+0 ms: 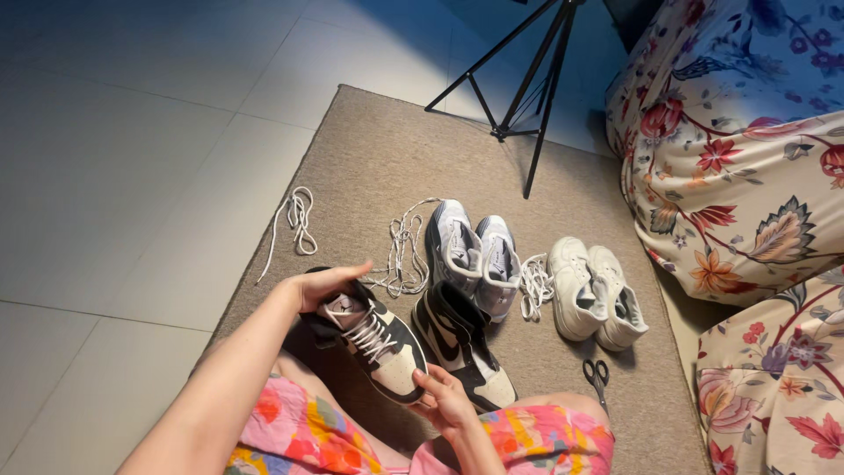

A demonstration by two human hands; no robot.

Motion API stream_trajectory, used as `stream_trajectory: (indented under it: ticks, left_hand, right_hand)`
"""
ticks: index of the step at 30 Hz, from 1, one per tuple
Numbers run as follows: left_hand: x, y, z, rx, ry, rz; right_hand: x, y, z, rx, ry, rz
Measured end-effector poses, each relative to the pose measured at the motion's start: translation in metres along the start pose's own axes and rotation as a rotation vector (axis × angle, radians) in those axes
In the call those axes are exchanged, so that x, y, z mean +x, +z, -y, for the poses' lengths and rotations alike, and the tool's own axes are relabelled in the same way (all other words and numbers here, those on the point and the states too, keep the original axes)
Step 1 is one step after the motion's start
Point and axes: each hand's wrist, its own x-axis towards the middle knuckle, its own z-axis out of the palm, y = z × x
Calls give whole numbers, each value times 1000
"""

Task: The person sits on a rug and laces a black and white sneaker by threading white laces through the eyelets and tying them. Other shoes and loose laces are visible nearby.

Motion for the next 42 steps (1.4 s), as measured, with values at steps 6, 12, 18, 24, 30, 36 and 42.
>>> stream_trajectory:
  ticks: [6, 12, 18, 24, 30, 36, 42]
  left_hand:
    - [40, -22, 23, -15, -42, -175]
    - [23, -34, 26, -27, -95, -210]
    - [-7, -36, 5, 42, -61, -178]
    - [8, -54, -9, 547, 64, -546]
    - [12, -80, 8, 689, 131, -777]
    - [-3, -43, 37, 537, 495, -621]
    - [-30, 4, 38, 994, 668, -686]
  right_hand:
    - [16, -7, -7, -56, 81, 141]
    - [16, 9, 4, -111, 89, 161]
    - [20, 32, 28, -222, 47, 119]
    - [45, 36, 7, -131, 31, 156]
    - [77, 37, -23, -50, 36, 131]
    - [91, 39, -57, -132, 149, -33]
    - [88, 29, -72, -469, 248, -131]
